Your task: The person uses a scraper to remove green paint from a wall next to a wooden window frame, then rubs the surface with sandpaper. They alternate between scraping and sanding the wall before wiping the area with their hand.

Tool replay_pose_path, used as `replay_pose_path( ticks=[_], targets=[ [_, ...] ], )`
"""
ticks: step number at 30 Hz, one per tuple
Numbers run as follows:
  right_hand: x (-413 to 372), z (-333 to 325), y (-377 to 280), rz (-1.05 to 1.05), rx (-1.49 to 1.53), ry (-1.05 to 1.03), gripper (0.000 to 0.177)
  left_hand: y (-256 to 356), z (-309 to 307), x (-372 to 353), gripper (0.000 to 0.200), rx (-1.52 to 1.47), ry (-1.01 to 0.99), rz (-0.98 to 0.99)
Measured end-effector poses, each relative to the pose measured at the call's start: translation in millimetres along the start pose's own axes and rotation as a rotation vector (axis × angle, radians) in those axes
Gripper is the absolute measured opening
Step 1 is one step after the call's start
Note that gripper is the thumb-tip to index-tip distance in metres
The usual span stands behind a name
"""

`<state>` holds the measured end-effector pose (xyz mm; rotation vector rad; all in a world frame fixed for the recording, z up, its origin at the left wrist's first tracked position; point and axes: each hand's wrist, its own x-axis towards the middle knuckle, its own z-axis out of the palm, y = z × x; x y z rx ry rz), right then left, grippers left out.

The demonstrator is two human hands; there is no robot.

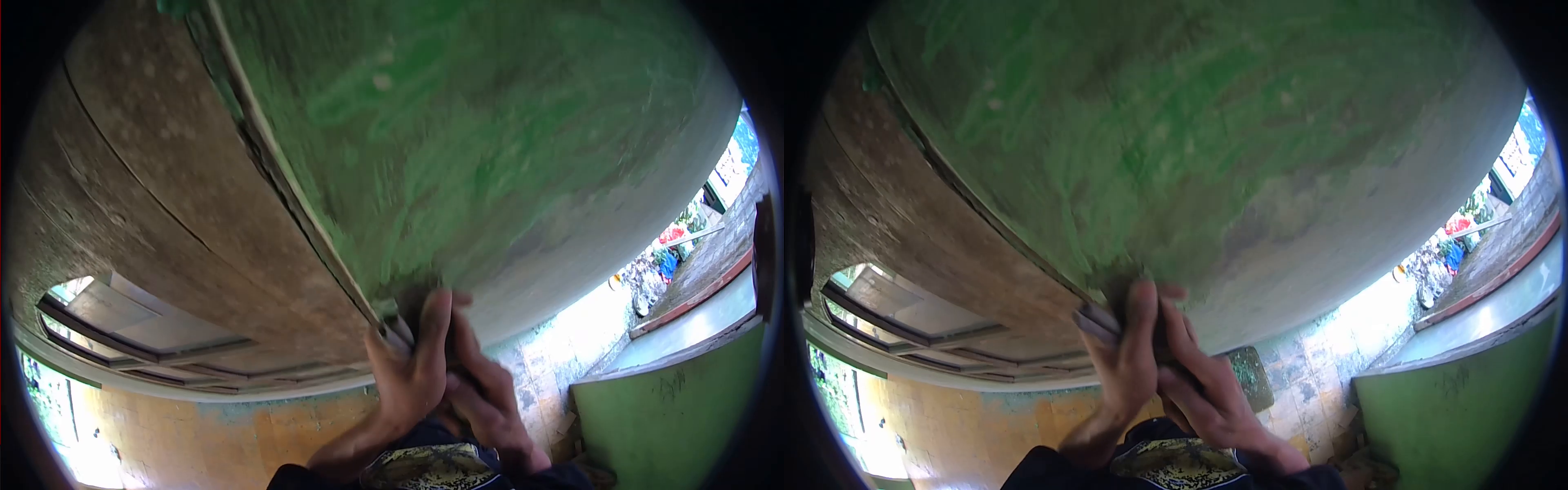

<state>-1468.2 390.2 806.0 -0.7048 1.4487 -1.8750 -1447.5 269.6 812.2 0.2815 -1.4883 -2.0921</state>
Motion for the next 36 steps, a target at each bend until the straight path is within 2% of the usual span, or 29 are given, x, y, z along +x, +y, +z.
replay_pose_path(
  ticks=[1,4,7,10,12,24,30,32,34,36],
  targets=[
    [-5.9,-1.6,13.1,0.032,-0.034,0.020,0.067,-23.8,-9.0,-7.4,0.025,0.035,0.030,0.003],
    [-11.2,-1.6,15.8,0.117,-0.013,0.056,0.067,-33.8,-9.4,-11.0,0.026,0.040,0.062,-0.051],
    [-10.3,-3.9,10.8,0.098,0.050,-0.001,0.067,-24.0,-5.8,-10.5,0.025,0.066,0.071,-0.050],
    [-6.2,-4.8,18.3,-0.015,-0.103,0.026,0.066,-26.6,-6.6,-5.0,0.025,0.086,0.044,-0.014],
    [-8.4,2.3,7.3,0.093,0.072,0.037,0.066,-18.1,-3.9,-6.2,0.025,0.031,0.030,-0.044],
    [-3.7,7.9,14.8,0.008,0.012,0.085,0.065,-23.6,-4.5,-0.6,0.028,0.134,0.019,0.049],
    [-4.5,6.5,-6.0,0.000,-0.015,0.052,0.065,-9.4,2.3,3.3,0.025,-0.005,0.031,0.071],
    [-5.8,4.2,10.4,-0.034,-0.022,0.090,0.064,-23.4,-4.9,-0.6,0.026,0.022,0.025,0.019],
    [-10.9,2.8,7.9,0.080,0.056,0.065,0.065,-19.3,-3.3,-5.3,0.032,-0.092,-0.014,-0.086],
    [-11.7,0.6,6.2,0.089,0.053,0.060,0.065,-22.6,-5.6,-6.8,0.035,-0.128,-0.033,-0.106]
  ],
)
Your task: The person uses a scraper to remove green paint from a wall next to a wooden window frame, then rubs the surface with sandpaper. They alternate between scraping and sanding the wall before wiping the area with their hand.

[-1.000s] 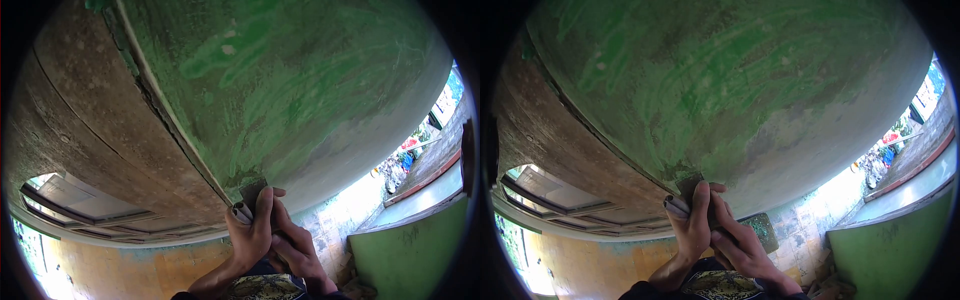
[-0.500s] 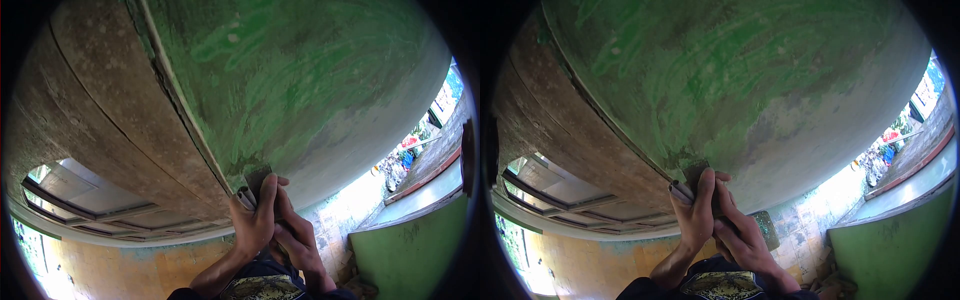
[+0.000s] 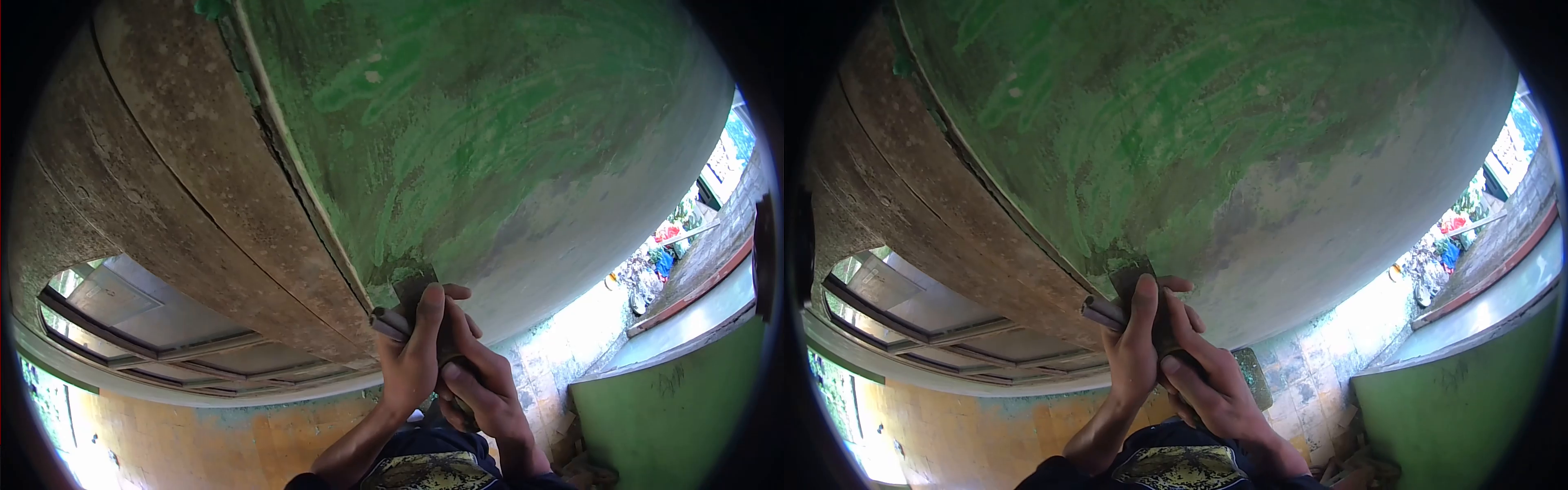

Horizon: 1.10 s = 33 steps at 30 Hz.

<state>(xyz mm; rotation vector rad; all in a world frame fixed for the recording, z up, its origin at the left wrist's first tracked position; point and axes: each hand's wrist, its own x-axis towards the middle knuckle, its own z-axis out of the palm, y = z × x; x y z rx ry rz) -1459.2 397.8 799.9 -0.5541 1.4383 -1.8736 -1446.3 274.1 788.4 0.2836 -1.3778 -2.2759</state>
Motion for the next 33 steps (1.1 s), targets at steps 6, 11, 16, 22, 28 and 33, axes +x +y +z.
replay_pose_path(
  ticks=[6,11,16,22,28,33],
  targets=[
    [15.8,1.4,1.5,-0.165,-0.134,0.021,0.064,6.8,4.5,0.0,0.040,-0.129,-0.040,-0.059],
    [7.3,-3.3,-2.9,-0.213,-0.305,-0.034,0.065,6.1,2.7,-9.1,0.038,-0.068,-0.067,-0.094],
    [3.1,-5.5,6.0,-0.122,-0.176,-0.014,0.066,3.9,3.6,-9.2,0.036,-0.045,-0.069,-0.074],
    [10.7,-1.2,2.0,-0.202,-0.198,0.026,0.065,14.3,9.0,-0.9,0.033,-0.020,-0.080,-0.041],
    [20.0,-0.6,-2.5,-0.410,-0.344,-0.017,0.064,18.6,14.9,-0.3,0.030,-0.057,-0.054,-0.031],
    [4.4,-0.8,-5.6,-0.158,-0.139,-0.021,0.064,24.0,16.7,1.9,0.030,-0.049,-0.062,-0.001]
  ],
)
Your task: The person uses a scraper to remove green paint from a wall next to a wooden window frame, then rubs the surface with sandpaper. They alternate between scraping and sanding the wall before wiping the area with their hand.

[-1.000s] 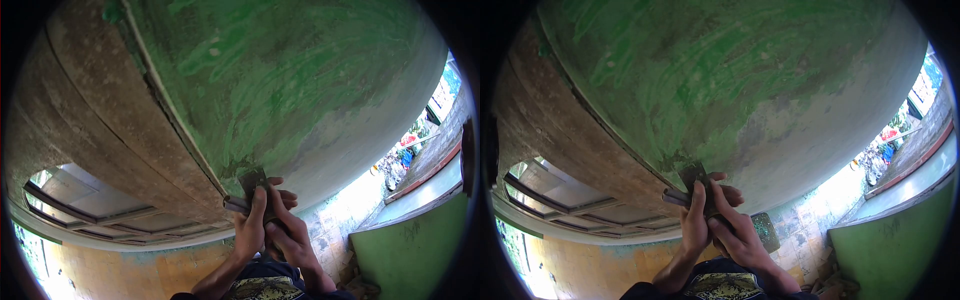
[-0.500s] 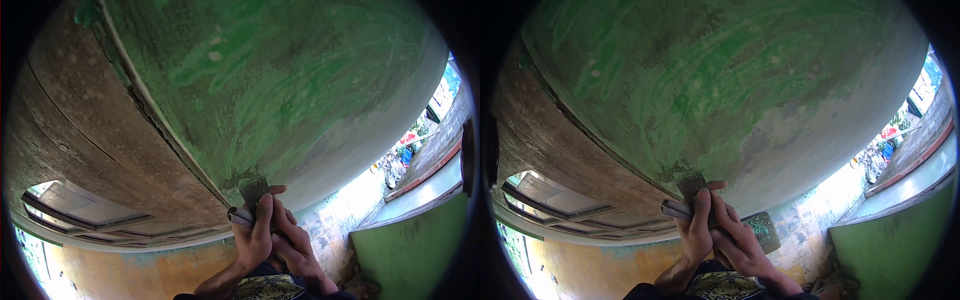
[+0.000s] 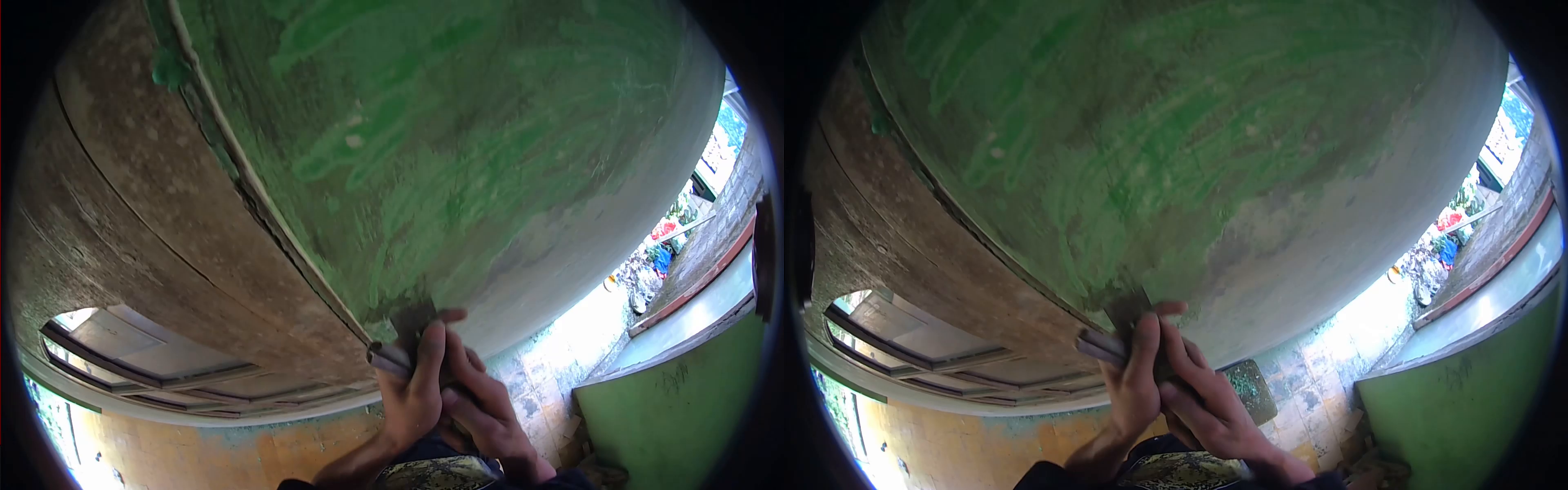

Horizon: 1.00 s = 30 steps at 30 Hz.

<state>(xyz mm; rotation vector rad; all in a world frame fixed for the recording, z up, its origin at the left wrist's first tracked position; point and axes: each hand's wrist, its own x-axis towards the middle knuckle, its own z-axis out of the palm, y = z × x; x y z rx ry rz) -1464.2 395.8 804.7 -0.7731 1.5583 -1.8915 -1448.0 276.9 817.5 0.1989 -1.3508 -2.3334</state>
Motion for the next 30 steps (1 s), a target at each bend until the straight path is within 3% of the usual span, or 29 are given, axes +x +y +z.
replay_pose_path(
  ticks=[3,8,10,17,23,25,30],
  targets=[
    [-6.2,5.3,-10.4,0.110,0.191,0.035,0.064,-6.8,-3.7,-5.9,0.035,0.089,0.013,-0.055],
    [-4.9,-1.0,13.9,-0.076,0.023,-0.001,0.065,-13.0,-6.1,-5.7,0.032,0.087,0.012,-0.032],
    [-4.0,2.1,0.9,0.063,0.127,0.029,0.065,-12.3,-6.0,-2.0,0.031,0.090,0.022,0.015],
    [-1.2,0.8,12.2,0.021,0.102,0.014,0.064,-21.1,-11.9,-7.3,0.029,0.055,0.047,-0.002],
    [-5.8,2.7,8.5,0.169,0.128,0.017,0.063,-21.8,-14.7,-5.0,0.029,0.018,0.056,0.002],
    [-4.6,3.5,12.8,0.043,0.017,0.030,0.063,-25.4,-15.9,-8.3,0.029,0.017,0.058,0.006],
    [-2.4,9.7,16.8,0.015,-0.006,0.055,0.063,-18.9,-18.7,-2.1,0.030,0.046,0.004,0.009]
  ],
)
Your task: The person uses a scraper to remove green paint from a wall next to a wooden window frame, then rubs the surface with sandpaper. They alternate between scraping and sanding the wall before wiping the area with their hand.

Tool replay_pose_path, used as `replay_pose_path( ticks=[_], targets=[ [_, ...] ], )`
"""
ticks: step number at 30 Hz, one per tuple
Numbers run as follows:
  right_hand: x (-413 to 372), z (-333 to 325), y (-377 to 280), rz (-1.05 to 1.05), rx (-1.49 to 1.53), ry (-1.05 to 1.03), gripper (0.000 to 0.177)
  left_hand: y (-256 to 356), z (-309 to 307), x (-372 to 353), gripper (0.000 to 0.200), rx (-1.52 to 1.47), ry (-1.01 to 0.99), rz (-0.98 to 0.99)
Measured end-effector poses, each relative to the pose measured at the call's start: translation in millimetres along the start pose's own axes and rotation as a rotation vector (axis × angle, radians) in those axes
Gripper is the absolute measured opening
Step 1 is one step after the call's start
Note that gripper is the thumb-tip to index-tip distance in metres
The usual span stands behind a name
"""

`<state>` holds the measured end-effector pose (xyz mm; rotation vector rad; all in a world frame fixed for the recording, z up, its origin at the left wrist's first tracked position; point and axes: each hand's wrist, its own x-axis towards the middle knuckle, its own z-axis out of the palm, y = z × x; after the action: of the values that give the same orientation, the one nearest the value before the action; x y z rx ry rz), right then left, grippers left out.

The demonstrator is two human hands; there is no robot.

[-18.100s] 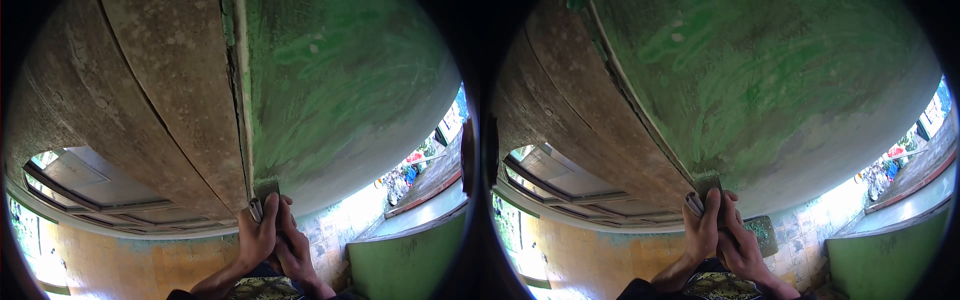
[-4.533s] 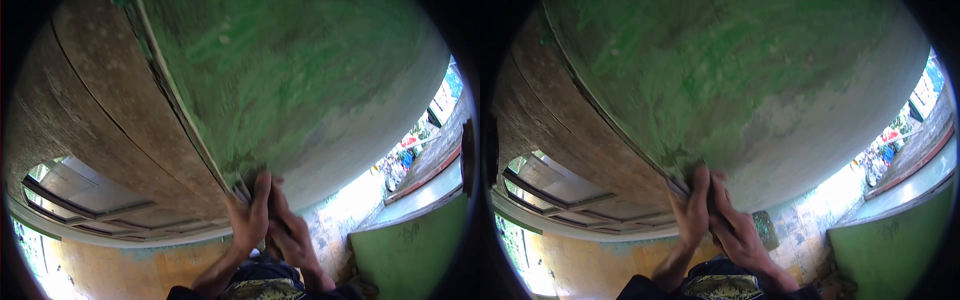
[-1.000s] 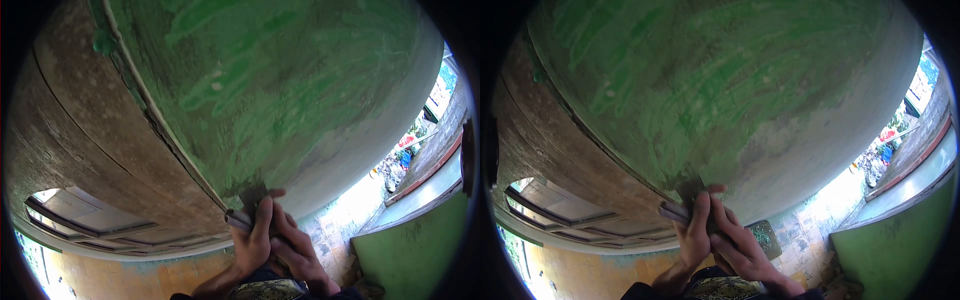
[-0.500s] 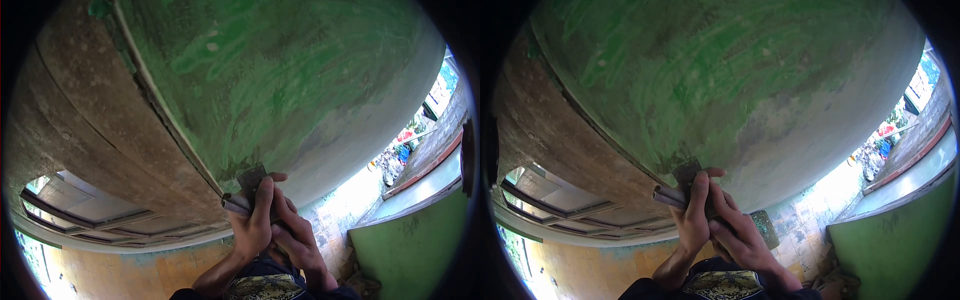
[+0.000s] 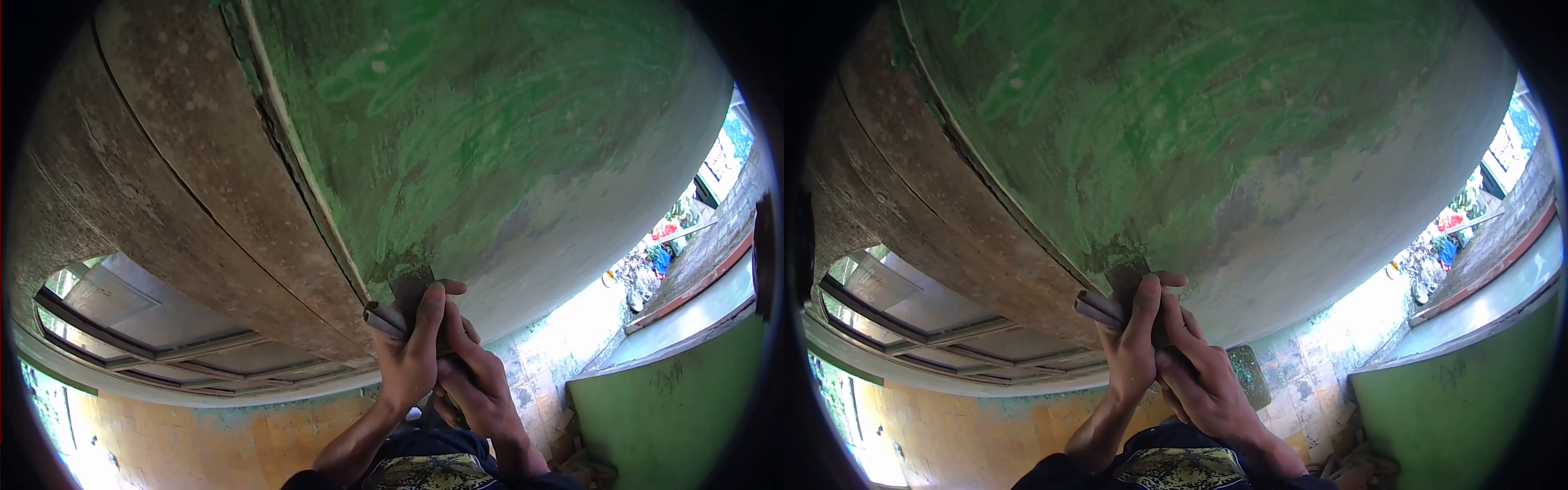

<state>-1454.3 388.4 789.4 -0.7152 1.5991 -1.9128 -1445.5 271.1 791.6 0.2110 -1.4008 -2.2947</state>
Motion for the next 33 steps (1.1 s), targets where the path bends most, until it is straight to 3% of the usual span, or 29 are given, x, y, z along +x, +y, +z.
replay_pose_path(
  ticks=[10,15,17,19,20,24,27,33],
  targets=[
    [-2.1,1.7,-3.8,0.069,-0.005,0.027,0.062,-1.1,-2.4,-4.6,0.029,-0.003,-0.007,-0.052],
    [7.9,5.9,-13.8,-0.058,-0.062,0.037,0.062,26.2,12.1,9.4,0.030,0.007,0.013,0.055],
    [7.2,7.1,-16.0,-0.106,-0.045,0.019,0.062,8.2,2.7,-4.4,0.028,0.006,0.030,0.003],
    [-3.5,2.0,5.9,0.030,-0.059,0.037,0.062,4.0,-1.6,2.3,0.027,0.000,0.030,-0.025],
    [-1.8,2.1,7.8,-0.029,-0.091,0.047,0.062,4.3,-0.2,2.7,0.026,0.000,0.018,-0.009],
    [7.6,0.0,-27.8,0.066,0.057,-0.026,0.063,16.7,9.2,0.6,0.024,-0.006,0.036,0.011],
    [-2.2,-4.3,3.6,0.089,0.103,0.004,0.064,-2.6,0.8,2.1,0.023,-0.023,0.008,-0.028],
    [-2.4,-7.3,-3.4,0.037,0.051,-0.038,0.063,9.5,6.7,-0.4,0.024,-0.014,0.020,-0.057]
  ],
)
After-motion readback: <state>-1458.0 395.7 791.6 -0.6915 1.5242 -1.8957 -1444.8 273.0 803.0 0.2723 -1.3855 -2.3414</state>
